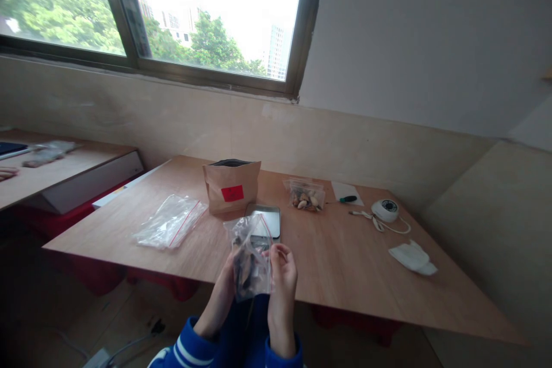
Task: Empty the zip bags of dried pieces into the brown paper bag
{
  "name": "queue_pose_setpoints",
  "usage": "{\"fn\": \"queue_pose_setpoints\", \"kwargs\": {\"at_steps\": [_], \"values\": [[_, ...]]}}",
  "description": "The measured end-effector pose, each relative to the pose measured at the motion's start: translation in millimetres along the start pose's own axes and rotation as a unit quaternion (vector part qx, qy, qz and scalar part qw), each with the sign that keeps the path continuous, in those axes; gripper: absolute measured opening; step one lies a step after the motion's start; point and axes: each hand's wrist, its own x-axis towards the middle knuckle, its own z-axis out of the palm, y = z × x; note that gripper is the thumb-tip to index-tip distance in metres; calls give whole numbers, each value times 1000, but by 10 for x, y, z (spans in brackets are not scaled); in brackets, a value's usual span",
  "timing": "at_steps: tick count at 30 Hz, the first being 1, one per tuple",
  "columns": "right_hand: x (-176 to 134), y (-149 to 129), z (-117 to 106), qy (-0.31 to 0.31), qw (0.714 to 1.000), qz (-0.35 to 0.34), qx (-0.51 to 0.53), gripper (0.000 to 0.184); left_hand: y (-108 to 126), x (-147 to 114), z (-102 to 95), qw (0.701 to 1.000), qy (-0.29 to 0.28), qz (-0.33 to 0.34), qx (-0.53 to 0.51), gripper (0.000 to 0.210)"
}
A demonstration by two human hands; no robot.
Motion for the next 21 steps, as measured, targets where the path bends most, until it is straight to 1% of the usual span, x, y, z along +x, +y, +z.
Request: {"fn": "queue_pose_setpoints", "kwargs": {"at_steps": [2,4,6,9,11,14,17,21], "values": [[11,39,11,-4,999,-25,-44,45,15,-16,-16,1000,18,-4,-10,52],[17,41,2,-13,993,-73,-92,41,58,-17,-59,999,46,-5,2,52],[13,17,-16,-39,986,-110,-120,36,95,-1,-109,997,71,-5,17,50],[-15,-33,-31,-86,979,-123,-134,30,117,32,-164,995,98,-2,34,50],[-33,-53,-31,-108,973,-130,-157,28,123,44,-188,994,97,3,40,51],[-37,-52,-28,-115,963,-153,-190,26,137,42,-229,995,78,13,54,51],[-8,-7,-16,-127,961,-160,-188,25,148,37,-287,996,58,21,59,49],[44,94,62,-169,957,-156,-178,23,152,37,-357,998,51,19,34,46]]}}
